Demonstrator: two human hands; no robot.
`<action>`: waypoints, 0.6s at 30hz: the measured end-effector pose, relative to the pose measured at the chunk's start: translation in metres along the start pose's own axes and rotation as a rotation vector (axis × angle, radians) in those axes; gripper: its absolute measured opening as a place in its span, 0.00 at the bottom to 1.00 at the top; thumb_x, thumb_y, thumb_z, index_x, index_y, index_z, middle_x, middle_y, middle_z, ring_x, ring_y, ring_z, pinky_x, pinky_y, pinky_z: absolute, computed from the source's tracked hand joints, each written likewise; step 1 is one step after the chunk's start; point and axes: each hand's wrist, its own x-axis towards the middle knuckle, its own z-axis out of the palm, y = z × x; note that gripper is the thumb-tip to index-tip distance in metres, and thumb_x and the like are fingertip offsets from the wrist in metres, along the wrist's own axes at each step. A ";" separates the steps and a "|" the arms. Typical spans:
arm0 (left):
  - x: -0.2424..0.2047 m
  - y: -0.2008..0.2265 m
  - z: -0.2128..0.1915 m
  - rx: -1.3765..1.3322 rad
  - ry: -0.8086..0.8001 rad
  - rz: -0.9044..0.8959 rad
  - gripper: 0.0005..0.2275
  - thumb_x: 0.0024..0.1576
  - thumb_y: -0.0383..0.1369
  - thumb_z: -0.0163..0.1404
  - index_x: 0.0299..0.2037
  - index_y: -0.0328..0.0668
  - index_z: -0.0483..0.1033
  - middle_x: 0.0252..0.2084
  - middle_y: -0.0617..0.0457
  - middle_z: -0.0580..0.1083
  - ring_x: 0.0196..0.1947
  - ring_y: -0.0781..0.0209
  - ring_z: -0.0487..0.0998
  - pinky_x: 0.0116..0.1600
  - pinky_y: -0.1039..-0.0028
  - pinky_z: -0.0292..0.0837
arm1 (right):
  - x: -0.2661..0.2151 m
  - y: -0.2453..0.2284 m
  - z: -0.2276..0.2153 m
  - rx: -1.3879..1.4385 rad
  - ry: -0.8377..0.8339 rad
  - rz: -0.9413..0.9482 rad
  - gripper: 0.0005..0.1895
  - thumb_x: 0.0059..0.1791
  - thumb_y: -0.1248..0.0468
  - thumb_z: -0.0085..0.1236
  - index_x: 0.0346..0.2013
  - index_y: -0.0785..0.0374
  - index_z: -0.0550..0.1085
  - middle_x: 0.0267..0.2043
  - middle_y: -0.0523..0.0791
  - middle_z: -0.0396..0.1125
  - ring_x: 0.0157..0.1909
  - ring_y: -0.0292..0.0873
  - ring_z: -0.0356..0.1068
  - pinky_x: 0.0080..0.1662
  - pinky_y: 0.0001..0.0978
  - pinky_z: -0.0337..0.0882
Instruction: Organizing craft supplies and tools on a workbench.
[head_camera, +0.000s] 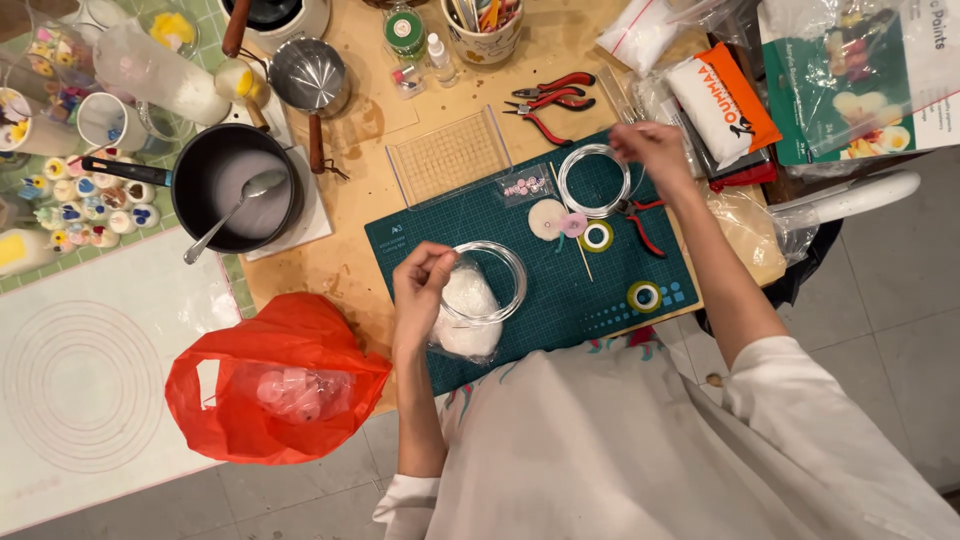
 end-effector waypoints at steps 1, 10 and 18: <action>0.000 -0.003 -0.003 -0.036 0.017 0.007 0.04 0.63 0.27 0.53 0.38 0.35 0.77 0.24 0.66 0.68 0.24 0.79 0.58 0.28 0.82 0.49 | -0.003 -0.003 -0.008 0.126 0.097 -0.023 0.10 0.55 0.60 0.60 0.40 0.65 0.79 0.36 0.43 0.75 0.34 0.35 0.72 0.39 0.25 0.72; 0.006 -0.007 -0.010 -0.173 0.036 -0.011 0.06 0.65 0.30 0.52 0.39 0.35 0.77 0.24 0.66 0.67 0.23 0.79 0.57 0.28 0.82 0.48 | -0.042 -0.046 -0.038 0.606 0.075 -0.250 0.07 0.58 0.65 0.58 0.35 0.62 0.76 0.36 0.45 0.72 0.39 0.39 0.72 0.47 0.32 0.75; 0.054 -0.009 0.037 -0.304 0.023 -0.060 0.05 0.65 0.32 0.49 0.40 0.40 0.76 0.20 0.67 0.61 0.18 0.78 0.54 0.21 0.81 0.43 | -0.027 -0.016 -0.004 0.166 0.070 0.001 0.08 0.57 0.61 0.57 0.39 0.62 0.78 0.35 0.44 0.73 0.36 0.36 0.72 0.43 0.28 0.75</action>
